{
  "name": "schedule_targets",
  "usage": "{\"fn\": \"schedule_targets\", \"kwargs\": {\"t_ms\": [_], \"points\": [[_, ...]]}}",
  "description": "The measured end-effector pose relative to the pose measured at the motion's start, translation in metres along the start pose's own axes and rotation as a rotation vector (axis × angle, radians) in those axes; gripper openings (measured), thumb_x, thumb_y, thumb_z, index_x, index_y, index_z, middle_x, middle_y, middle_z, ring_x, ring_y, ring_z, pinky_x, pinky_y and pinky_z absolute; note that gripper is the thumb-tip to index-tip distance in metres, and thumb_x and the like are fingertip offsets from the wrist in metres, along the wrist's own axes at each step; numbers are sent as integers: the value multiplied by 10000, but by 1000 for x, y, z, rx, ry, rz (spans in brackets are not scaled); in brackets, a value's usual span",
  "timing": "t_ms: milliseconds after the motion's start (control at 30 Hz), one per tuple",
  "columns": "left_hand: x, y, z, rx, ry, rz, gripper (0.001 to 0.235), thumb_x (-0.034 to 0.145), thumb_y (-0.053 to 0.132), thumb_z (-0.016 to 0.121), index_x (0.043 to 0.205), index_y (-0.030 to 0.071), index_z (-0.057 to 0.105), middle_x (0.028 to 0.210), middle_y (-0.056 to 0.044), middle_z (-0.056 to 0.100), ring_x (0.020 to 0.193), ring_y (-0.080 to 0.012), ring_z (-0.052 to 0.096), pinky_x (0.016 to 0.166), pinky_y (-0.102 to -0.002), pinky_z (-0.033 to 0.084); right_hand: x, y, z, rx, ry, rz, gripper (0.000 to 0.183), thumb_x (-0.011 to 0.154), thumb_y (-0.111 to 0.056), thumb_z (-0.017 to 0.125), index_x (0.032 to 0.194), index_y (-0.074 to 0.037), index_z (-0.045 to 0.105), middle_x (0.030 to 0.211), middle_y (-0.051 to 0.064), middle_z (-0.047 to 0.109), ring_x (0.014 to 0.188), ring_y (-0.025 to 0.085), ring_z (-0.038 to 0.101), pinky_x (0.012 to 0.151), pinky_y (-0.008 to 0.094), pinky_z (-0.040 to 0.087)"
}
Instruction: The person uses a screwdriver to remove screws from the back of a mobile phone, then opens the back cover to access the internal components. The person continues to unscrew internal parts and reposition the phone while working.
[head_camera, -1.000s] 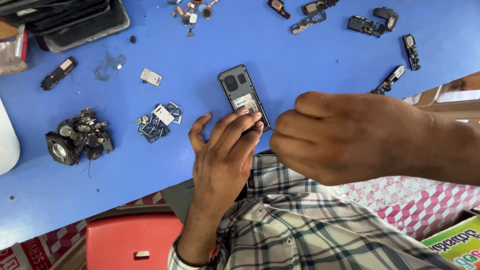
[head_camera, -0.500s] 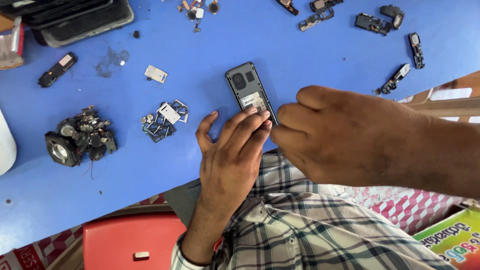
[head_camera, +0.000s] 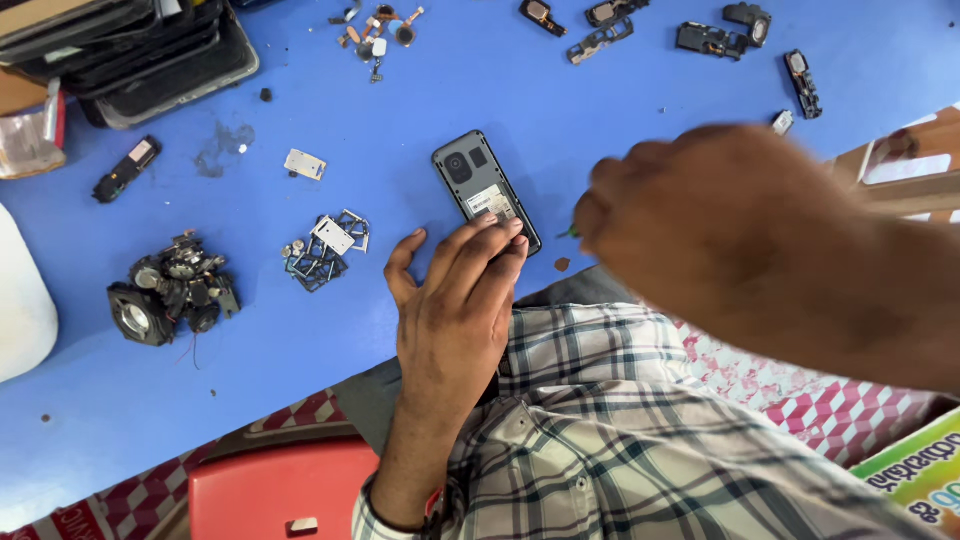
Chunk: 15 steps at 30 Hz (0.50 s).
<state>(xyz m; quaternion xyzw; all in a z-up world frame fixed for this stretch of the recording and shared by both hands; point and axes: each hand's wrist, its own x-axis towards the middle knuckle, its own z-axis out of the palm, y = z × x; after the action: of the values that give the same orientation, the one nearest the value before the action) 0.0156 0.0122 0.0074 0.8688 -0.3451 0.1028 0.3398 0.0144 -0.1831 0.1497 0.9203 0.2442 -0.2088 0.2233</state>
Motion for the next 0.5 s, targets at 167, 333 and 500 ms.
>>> {"fn": "schedule_targets", "kwargs": {"t_ms": [167, 333, 500], "points": [[-4, 0, 1, -7, 0, -2, 223, 975, 126, 728, 1197, 141, 738, 1292, 51, 692, 1263, -122, 626, 1109, -444, 323, -43, 27, 34, 560, 389, 162, 297, 958, -201, 689, 1250, -159, 662, 845, 29, 728, 588, 103, 670, 467, 262, 507], [-2, 4, -3, 7, -18, 21, 286, 929, 83, 704, 1215, 94, 720, 1373, -15, 660, 1265, -185, 628, 1005, -433, 383, -44, 37, 125, 1405, 1060, 176, 93, 1055, -43, 682, 1121, 18, 703, 889, 128, 759, 689, 144, 766, 512, 250, 591], [-1, 1, -7, -123, -29, 61, 296, 958, 117, 729, 1249, 76, 690, 1452, -61, 605, 1322, -245, 605, 1037, -417, 452, -50, 45, 192, 1767, 1268, 171, 172, 1031, -100, 695, 1130, 40, 684, 828, 146, 738, 665, 183, 747, 594, 287, 618]]}}
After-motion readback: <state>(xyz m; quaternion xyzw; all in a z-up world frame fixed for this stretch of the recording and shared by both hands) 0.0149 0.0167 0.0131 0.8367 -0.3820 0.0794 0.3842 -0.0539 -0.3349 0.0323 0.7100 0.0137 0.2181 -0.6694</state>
